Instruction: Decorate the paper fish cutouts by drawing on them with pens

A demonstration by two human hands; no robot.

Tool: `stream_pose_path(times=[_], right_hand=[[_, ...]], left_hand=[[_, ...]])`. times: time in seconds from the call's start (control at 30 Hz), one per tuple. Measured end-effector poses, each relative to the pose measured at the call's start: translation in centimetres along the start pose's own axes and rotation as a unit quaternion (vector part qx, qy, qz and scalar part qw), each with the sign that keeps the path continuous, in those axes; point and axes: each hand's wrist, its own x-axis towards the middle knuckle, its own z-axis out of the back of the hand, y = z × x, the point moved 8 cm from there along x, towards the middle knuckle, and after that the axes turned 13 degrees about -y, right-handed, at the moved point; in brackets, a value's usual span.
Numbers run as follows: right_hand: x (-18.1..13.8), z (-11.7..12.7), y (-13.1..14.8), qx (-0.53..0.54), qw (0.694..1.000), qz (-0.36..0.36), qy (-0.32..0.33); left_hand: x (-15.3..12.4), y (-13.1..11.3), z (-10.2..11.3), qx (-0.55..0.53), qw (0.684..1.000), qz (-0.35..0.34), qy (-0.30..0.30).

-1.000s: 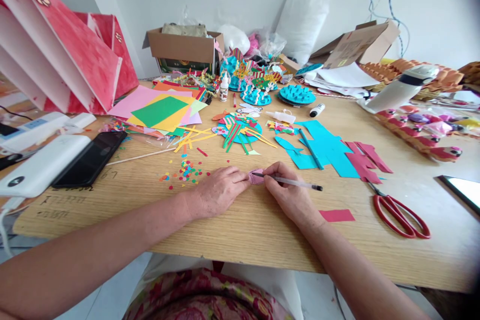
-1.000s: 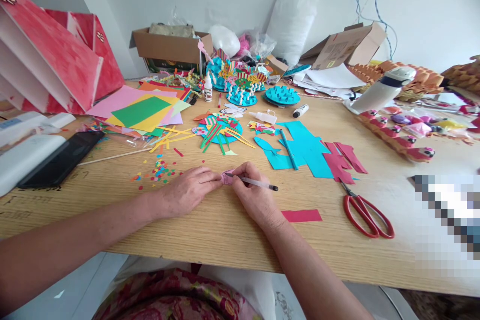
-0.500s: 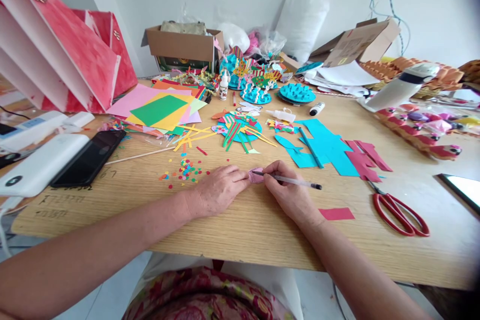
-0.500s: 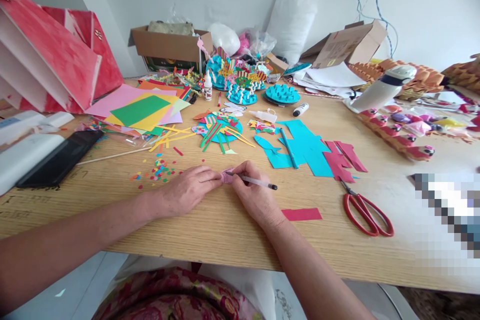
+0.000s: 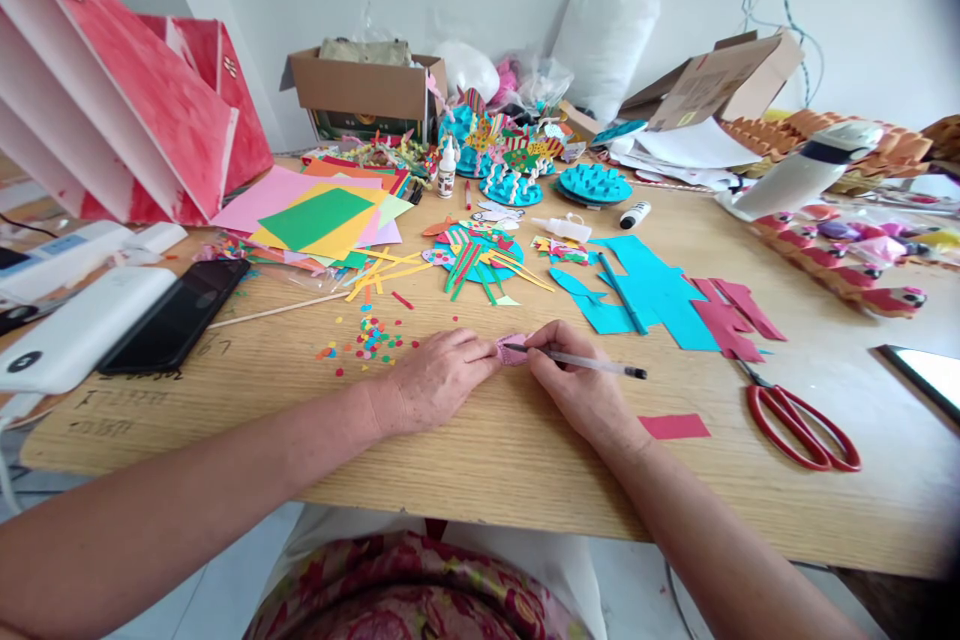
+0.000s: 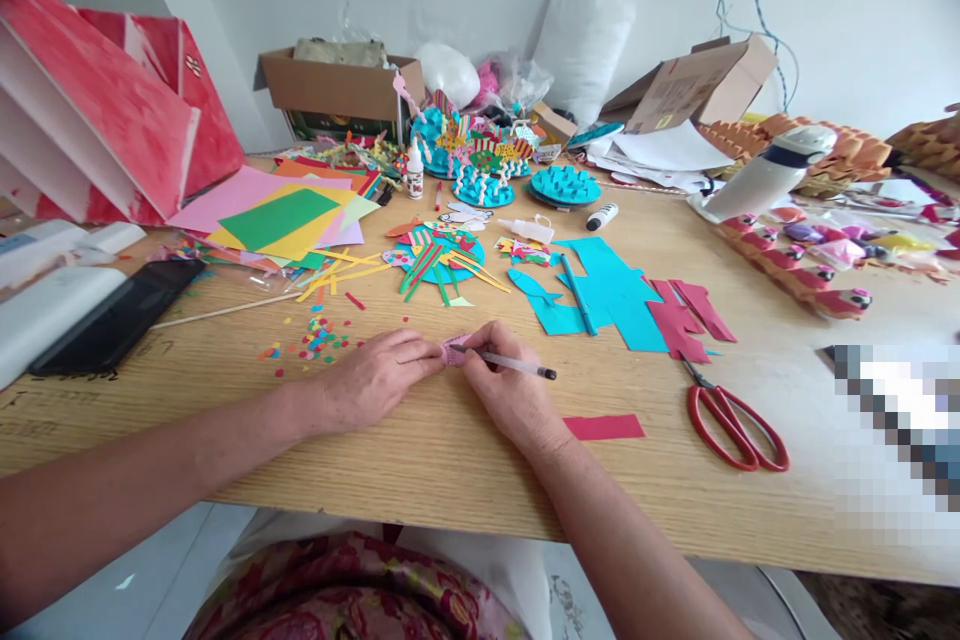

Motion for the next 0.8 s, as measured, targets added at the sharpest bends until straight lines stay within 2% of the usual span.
stream_pose_path(times=[0.37, 0.8], right_hand=[[0.21, 0.49, 0.19, 0.013, 0.999, -0.011, -0.027], [0.05, -0.01, 0.26, 0.005, 1.0, -0.003, -0.006]], left_hand=[[0.0, 0.06, -0.08, -0.001, 1.0, 0.004, 0.016], [0.08, -0.06, 0.11, -0.01, 1.0, -0.002, 0.003]])
